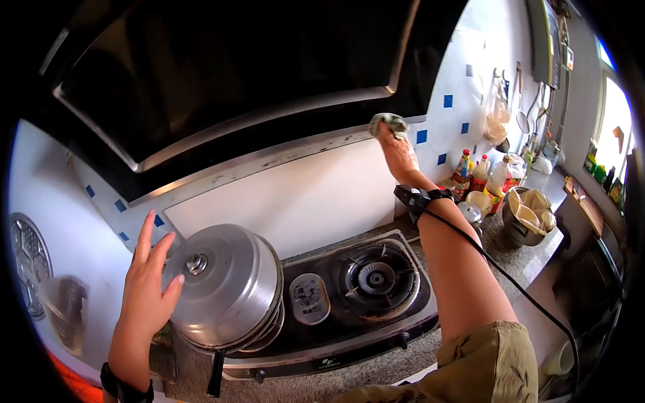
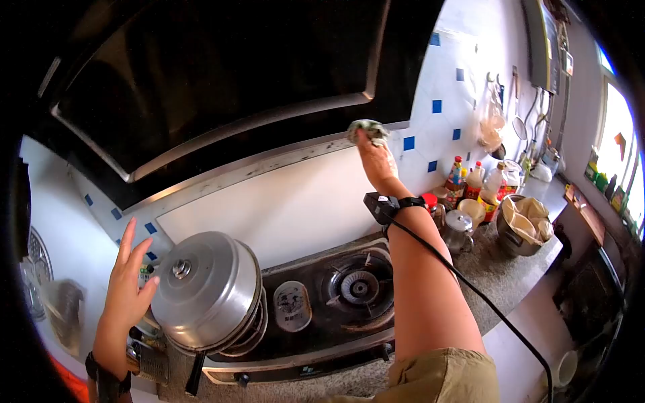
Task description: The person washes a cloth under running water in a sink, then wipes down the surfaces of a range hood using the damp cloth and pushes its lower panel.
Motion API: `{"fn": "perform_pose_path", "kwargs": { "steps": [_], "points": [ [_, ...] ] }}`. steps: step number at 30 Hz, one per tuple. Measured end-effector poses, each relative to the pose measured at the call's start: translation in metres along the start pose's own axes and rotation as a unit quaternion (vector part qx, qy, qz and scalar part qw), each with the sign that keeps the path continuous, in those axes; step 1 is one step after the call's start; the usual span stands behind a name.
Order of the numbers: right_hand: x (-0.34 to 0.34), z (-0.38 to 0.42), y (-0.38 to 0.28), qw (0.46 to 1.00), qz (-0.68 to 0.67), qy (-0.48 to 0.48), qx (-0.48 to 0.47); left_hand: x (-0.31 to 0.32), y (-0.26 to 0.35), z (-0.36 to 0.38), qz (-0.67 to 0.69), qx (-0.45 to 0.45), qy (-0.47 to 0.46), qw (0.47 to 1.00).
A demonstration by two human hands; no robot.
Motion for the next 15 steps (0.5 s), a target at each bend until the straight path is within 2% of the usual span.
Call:
{"fn": "perform_pose_path", "kwargs": {
  "steps": [1,3,4,5,6,7,8,9,11,13,15],
  "points": [
    [-0.008,0.012,0.022,0.994,-0.034,0.068,0.075,0.001,0.006,-0.003,0.000,0.008,0.000,1.000],
    [0.003,0.021,0.062,0.991,0.003,0.085,0.107,0.007,0.012,-0.011,0.048,-0.018,-0.027,0.998],
    [-0.010,0.032,0.076,0.967,-0.029,0.210,0.144,0.009,0.017,-0.014,0.046,-0.013,-0.028,0.998],
    [-0.007,0.041,0.095,0.937,-0.034,0.224,0.267,0.012,0.020,-0.018,0.038,-0.007,-0.022,0.999],
    [0.006,0.046,0.121,0.906,-0.095,0.262,0.317,0.014,0.025,-0.022,0.030,-0.002,-0.016,0.999],
    [0.021,0.050,0.143,0.868,-0.157,0.300,0.364,0.016,0.030,-0.026,0.028,0.001,-0.016,0.999],
    [0.036,0.049,0.152,0.797,-0.312,0.332,0.397,0.019,0.034,-0.028,0.024,0.006,-0.021,0.999],
    [0.049,0.042,0.152,0.724,-0.435,0.356,0.399,0.021,0.037,-0.030,0.019,0.008,-0.025,0.999],
    [0.058,0.025,0.126,0.592,-0.579,0.386,0.406,0.025,0.041,-0.035,0.009,0.009,-0.022,1.000],
    [0.091,0.010,0.113,0.530,-0.629,0.399,0.406,0.029,0.044,-0.040,-0.014,0.020,-0.011,1.000],
    [0.065,-0.004,0.049,0.486,-0.692,0.366,0.388,0.034,0.038,-0.048,-0.013,0.007,-0.010,1.000]
  ]
}}
Point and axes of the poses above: each hand's wrist, its own z-axis away from the middle knuckle, its own x-axis out of the palm, y = z × x, the point moved 8 cm from there along -z, towards the middle knuckle, and after that the axes turned 14 degrees about -x, right-handed, at the moved point
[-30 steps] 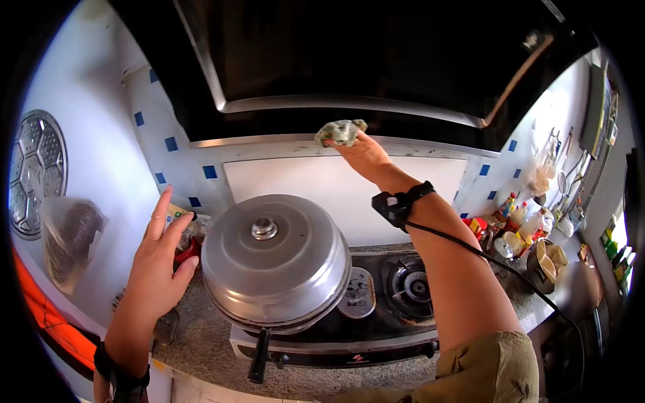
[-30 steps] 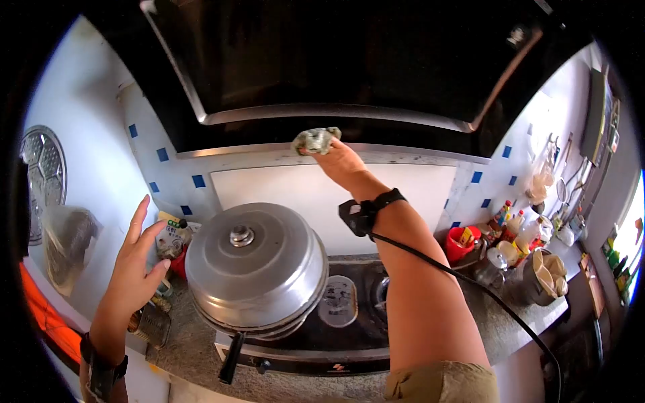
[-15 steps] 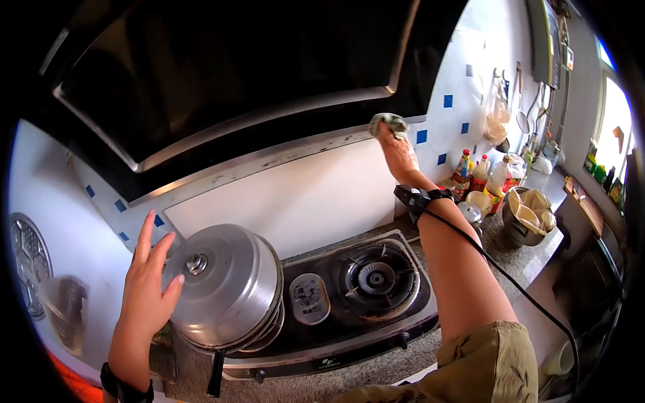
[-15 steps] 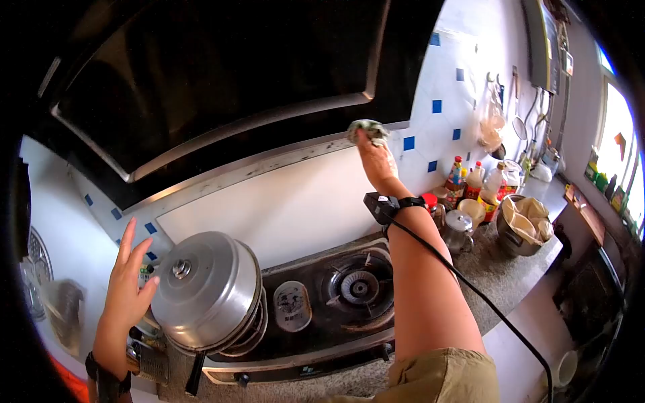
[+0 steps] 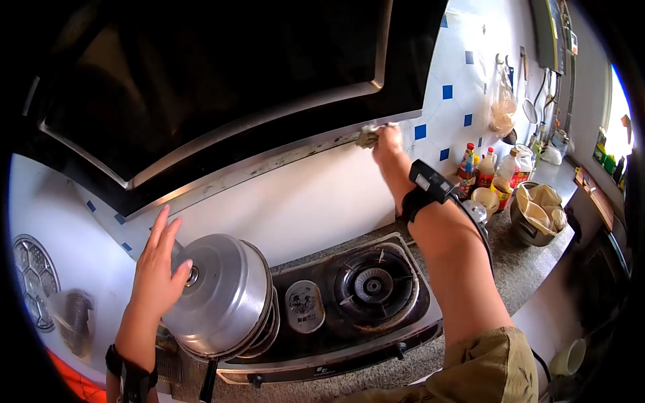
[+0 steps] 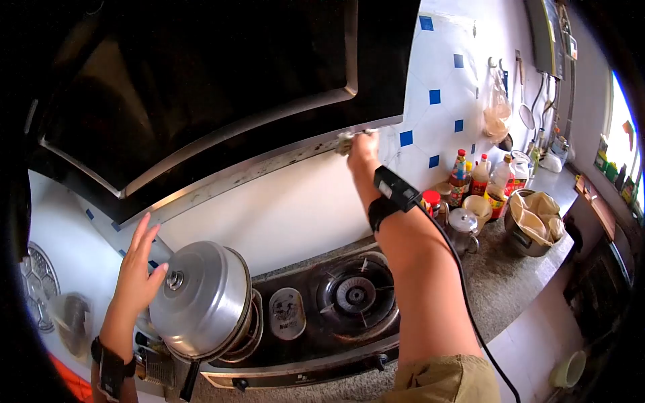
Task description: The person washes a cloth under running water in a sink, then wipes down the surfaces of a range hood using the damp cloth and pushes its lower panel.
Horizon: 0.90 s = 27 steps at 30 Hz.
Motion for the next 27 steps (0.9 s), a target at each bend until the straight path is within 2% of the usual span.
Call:
{"fn": "perform_pose_path", "kwargs": {
  "steps": [2,4,6,8,10,11,12,13,14,15,16,17,19,20,21,22,23,24,27],
  "points": [
    [-0.002,-0.002,0.068,0.996,-0.027,-0.007,0.087,0.008,-0.006,-0.008,0.007,-0.003,0.005,1.000],
    [0.038,0.055,0.067,0.989,-0.011,-0.084,0.120,0.018,-0.013,-0.018,0.014,-0.015,0.000,1.000],
    [0.061,0.086,0.090,0.974,-0.056,-0.164,0.146,0.032,-0.020,-0.028,0.047,-0.037,-0.007,0.998],
    [0.075,0.125,0.097,0.948,-0.100,-0.193,0.232,0.049,-0.029,-0.042,0.081,-0.057,-0.018,0.995],
    [0.077,0.142,0.094,0.935,-0.016,-0.255,0.247,0.072,-0.049,-0.060,0.197,-0.124,-0.075,0.970],
    [0.069,0.148,0.079,0.934,-0.005,-0.203,0.293,0.077,-0.048,-0.069,0.197,-0.119,-0.077,0.970],
    [0.064,0.135,0.085,0.938,-0.021,-0.235,0.255,0.084,-0.057,-0.077,0.318,-0.196,-0.102,0.922],
    [0.055,0.125,0.079,0.943,-0.018,-0.210,0.259,0.096,-0.067,-0.082,0.432,-0.271,-0.123,0.852],
    [0.047,0.117,0.061,0.947,-0.014,-0.185,0.263,0.102,-0.071,-0.089,0.431,-0.269,-0.123,0.852],
    [0.037,0.108,0.059,0.940,0.004,-0.156,0.303,0.116,-0.077,-0.094,0.530,-0.290,-0.129,0.787],
    [0.031,0.093,0.044,0.955,-0.014,-0.158,0.252,0.130,-0.081,-0.100,0.621,-0.306,-0.134,0.709],
    [0.020,0.076,0.044,0.960,-0.001,-0.134,0.246,0.141,-0.084,-0.108,0.622,-0.303,-0.136,0.709],
    [0.007,0.052,0.035,0.967,0.002,-0.110,0.232,0.166,-0.092,-0.120,0.729,-0.333,-0.124,0.586],
    [0.007,0.048,0.027,0.968,-0.008,-0.110,0.224,0.171,-0.088,-0.126,0.729,-0.332,-0.124,0.586],
    [0.003,0.043,0.021,0.976,0.006,-0.066,0.206,0.177,-0.085,-0.131,0.750,-0.356,-0.102,0.548],
    [0.006,0.040,0.019,0.976,0.006,-0.069,0.206,0.186,-0.087,-0.134,0.769,-0.379,-0.078,0.508],
    [0.005,0.037,0.020,0.976,-0.004,-0.052,0.213,0.202,-0.098,-0.149,0.790,-0.344,-0.114,0.494],
    [0.005,0.036,0.025,0.974,-0.015,-0.038,0.223,0.200,-0.093,-0.148,0.790,-0.347,-0.103,0.494],
    [0.008,0.028,0.038,0.972,-0.029,-0.087,0.215,0.203,-0.072,-0.159,0.826,-0.353,-0.045,0.436]
  ]
}}
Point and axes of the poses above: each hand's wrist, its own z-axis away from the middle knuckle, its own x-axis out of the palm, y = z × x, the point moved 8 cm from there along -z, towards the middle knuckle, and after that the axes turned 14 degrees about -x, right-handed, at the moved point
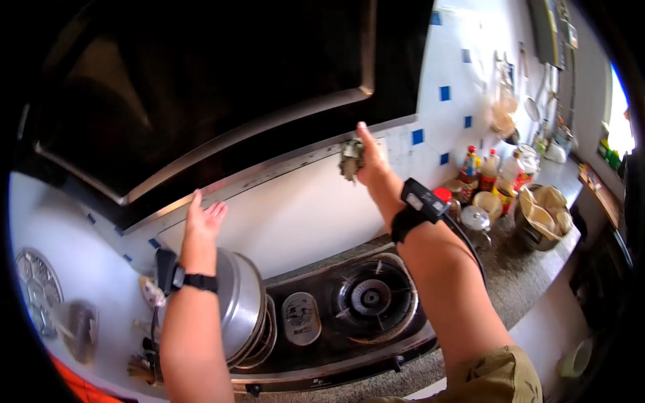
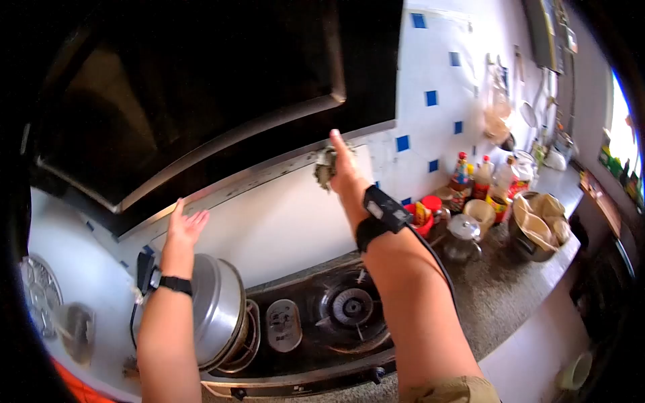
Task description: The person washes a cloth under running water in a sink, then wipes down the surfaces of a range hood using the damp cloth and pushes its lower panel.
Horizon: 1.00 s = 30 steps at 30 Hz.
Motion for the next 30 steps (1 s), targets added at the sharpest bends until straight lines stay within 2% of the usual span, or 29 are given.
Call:
{"fn": "perform_pose_path", "kwargs": {
  "steps": [4,7,9,12,16,18,25,27,30],
  "points": [
    [0.002,-0.008,0.009,0.998,-0.039,-0.041,0.020,0.007,0.007,-0.004,0.051,0.026,-0.016,0.998],
    [0.004,-0.001,0.002,0.999,-0.028,-0.016,0.013,0.011,0.013,-0.024,0.085,0.029,-0.039,0.995],
    [0.002,-0.005,0.001,1.000,-0.016,-0.018,-0.001,0.012,0.013,-0.034,0.134,-0.009,-0.057,0.989],
    [0.003,-0.007,0.000,1.000,-0.017,-0.017,-0.021,0.017,0.014,-0.034,0.130,0.032,-0.088,0.987],
    [0.005,-0.007,0.003,0.999,-0.025,-0.003,-0.023,0.018,0.012,-0.030,0.143,0.063,-0.073,0.985],
    [0.003,-0.008,0.011,0.999,-0.049,0.016,-0.006,0.018,0.018,-0.034,0.162,0.094,-0.110,0.976],
    [0.009,-0.004,0.009,0.998,-0.054,-0.004,-0.020,0.030,0.013,-0.037,0.218,0.081,-0.166,0.958],
    [0.006,-0.009,0.012,0.998,-0.053,-0.014,-0.020,0.032,0.013,-0.036,0.212,0.113,-0.183,0.953],
    [0.008,-0.011,0.011,0.998,-0.059,-0.020,-0.025,0.028,0.012,-0.037,0.197,0.113,-0.155,0.961]
  ]
}}
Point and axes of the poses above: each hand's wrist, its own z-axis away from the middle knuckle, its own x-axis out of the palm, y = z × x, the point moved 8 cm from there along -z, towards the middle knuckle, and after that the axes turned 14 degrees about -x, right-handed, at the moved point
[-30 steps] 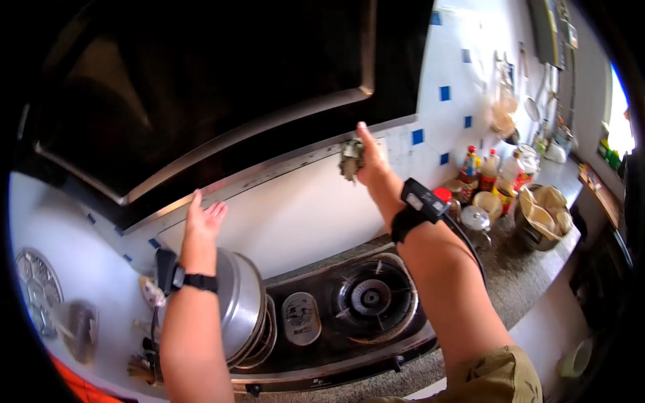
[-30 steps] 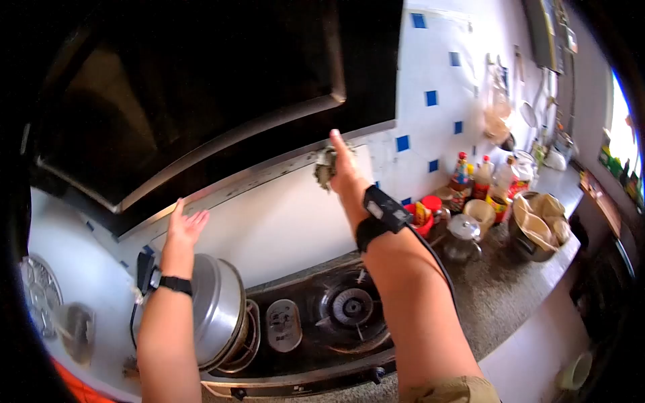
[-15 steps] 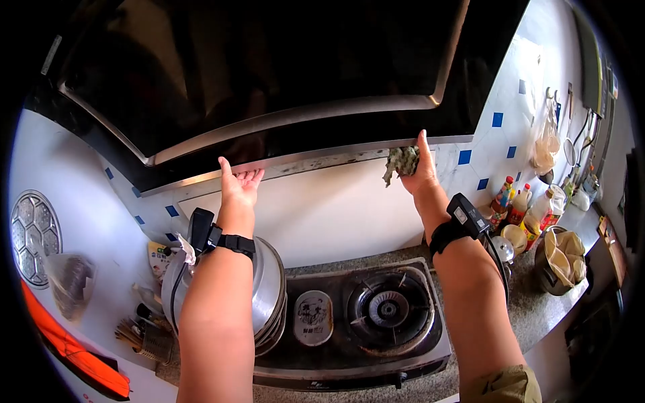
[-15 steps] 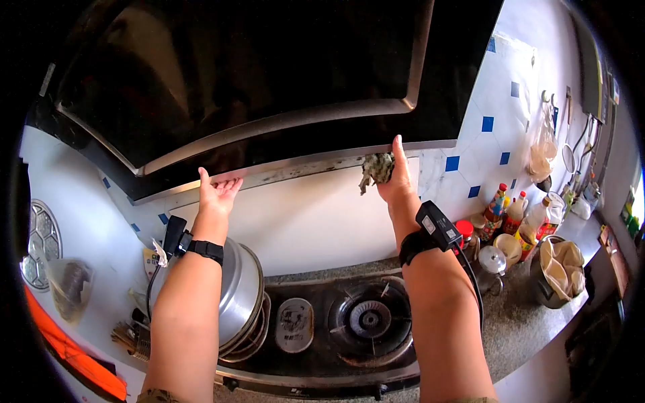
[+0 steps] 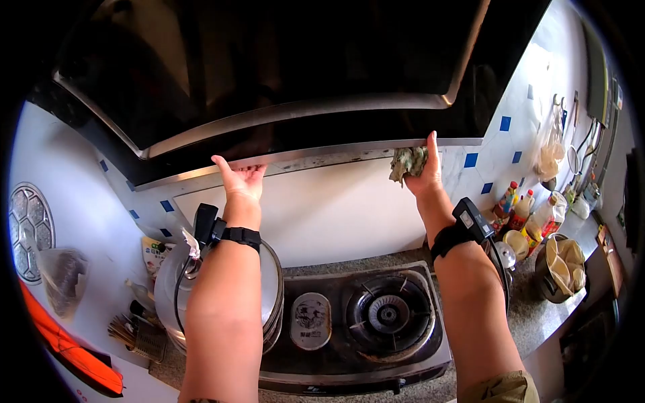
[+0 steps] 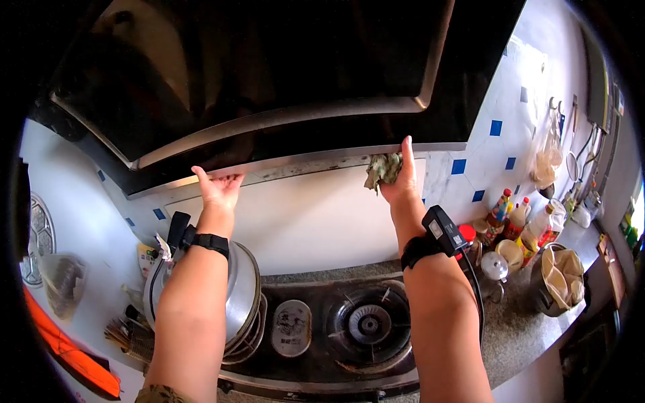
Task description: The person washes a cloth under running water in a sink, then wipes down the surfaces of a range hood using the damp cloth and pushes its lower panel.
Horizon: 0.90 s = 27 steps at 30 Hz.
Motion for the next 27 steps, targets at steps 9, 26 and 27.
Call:
{"fn": "perform_pose_path", "kwargs": {
  "steps": [9,26,27],
  "points": [
    [0.000,0.005,-0.002,1.000,-0.014,0.022,-0.005,-0.009,0.003,-0.006,-0.009,0.033,0.024,0.999],
    [0.005,0.022,-0.004,0.998,-0.056,-0.015,0.004,-0.001,0.007,0.014,-0.010,-0.028,0.055,0.998],
    [0.004,0.019,-0.008,0.998,-0.055,-0.017,-0.001,0.008,0.003,0.015,-0.008,-0.035,0.050,0.998]
  ]
}}
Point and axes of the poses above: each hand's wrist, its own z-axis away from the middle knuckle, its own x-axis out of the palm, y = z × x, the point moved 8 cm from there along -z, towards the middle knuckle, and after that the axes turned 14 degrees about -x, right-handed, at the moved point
